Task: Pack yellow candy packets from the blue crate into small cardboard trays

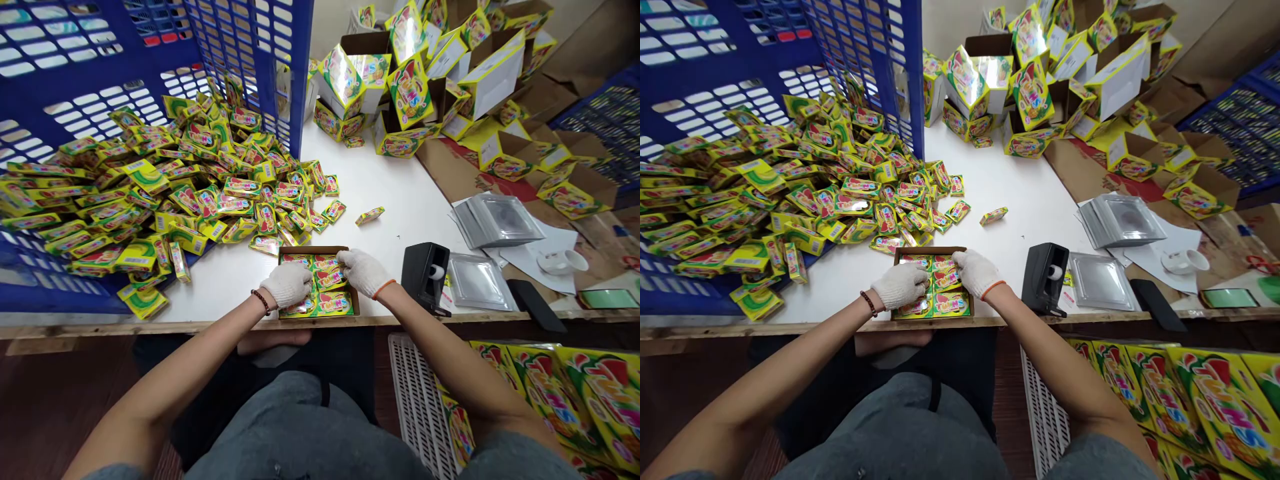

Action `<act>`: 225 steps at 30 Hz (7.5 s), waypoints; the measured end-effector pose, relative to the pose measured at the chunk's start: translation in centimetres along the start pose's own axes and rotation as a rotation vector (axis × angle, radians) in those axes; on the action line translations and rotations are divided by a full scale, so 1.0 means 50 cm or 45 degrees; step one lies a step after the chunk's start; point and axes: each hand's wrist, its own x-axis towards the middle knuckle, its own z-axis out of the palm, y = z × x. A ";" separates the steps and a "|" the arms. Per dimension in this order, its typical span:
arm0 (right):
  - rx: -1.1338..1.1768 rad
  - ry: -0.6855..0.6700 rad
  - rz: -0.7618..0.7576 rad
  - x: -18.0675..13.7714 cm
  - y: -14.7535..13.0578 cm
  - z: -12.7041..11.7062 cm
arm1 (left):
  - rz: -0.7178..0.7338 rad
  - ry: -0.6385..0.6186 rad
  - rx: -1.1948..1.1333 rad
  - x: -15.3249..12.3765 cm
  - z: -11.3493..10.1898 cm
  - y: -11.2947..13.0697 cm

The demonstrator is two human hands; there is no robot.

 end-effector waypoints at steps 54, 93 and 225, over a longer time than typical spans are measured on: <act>0.816 0.389 -0.295 0.055 -0.067 0.079 | 0.041 0.357 -0.199 0.050 -0.042 -0.075; -0.047 0.164 0.391 0.278 0.127 0.025 | -0.129 0.173 0.216 0.004 0.041 0.084; 0.523 0.443 -0.027 0.134 0.175 0.054 | 0.334 0.319 0.188 0.083 0.072 0.069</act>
